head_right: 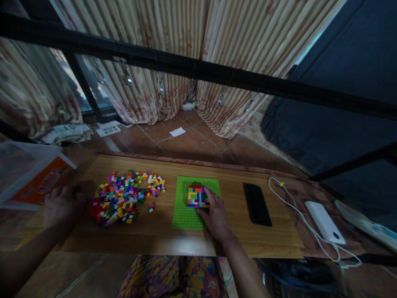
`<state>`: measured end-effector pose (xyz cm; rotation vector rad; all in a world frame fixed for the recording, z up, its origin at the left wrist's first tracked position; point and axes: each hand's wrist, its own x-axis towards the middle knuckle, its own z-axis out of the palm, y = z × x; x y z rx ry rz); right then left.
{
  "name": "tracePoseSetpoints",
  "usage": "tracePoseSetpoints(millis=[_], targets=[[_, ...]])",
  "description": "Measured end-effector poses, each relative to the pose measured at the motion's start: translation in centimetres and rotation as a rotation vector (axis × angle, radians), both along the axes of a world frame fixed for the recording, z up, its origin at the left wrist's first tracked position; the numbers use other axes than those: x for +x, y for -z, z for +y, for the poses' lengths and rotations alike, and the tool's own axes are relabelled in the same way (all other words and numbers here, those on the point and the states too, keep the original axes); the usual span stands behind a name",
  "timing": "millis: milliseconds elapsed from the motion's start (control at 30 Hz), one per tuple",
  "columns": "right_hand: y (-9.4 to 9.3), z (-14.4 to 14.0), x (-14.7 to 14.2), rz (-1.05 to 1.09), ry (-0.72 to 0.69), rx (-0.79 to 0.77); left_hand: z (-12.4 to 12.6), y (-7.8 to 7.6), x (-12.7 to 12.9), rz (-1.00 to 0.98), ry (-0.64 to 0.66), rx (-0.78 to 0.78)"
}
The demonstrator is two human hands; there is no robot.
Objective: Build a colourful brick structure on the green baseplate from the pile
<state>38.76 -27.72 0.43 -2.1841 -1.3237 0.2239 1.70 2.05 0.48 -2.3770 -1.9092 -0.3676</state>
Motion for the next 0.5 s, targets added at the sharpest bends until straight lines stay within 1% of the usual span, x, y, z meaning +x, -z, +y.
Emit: tracePoseSetpoints(millis=[167,333,433,500], targets=[[0.0,0.5,-0.2,0.012,-0.048,0.014,0.0,0.1,-0.1,0.015,0.018,0.021],[-0.1,0.4,-0.3,0.038,-0.039,0.012,-0.1,0.1,0.0,0.036,0.010,0.037],[-0.7,-0.1,-0.6,0.018,-0.014,0.022,0.0,0.5,0.0,0.049,-0.006,0.054],[-1.5,-0.6,-1.2,-0.050,0.013,0.053,-0.1,0.6,0.0,0.025,-0.007,0.078]])
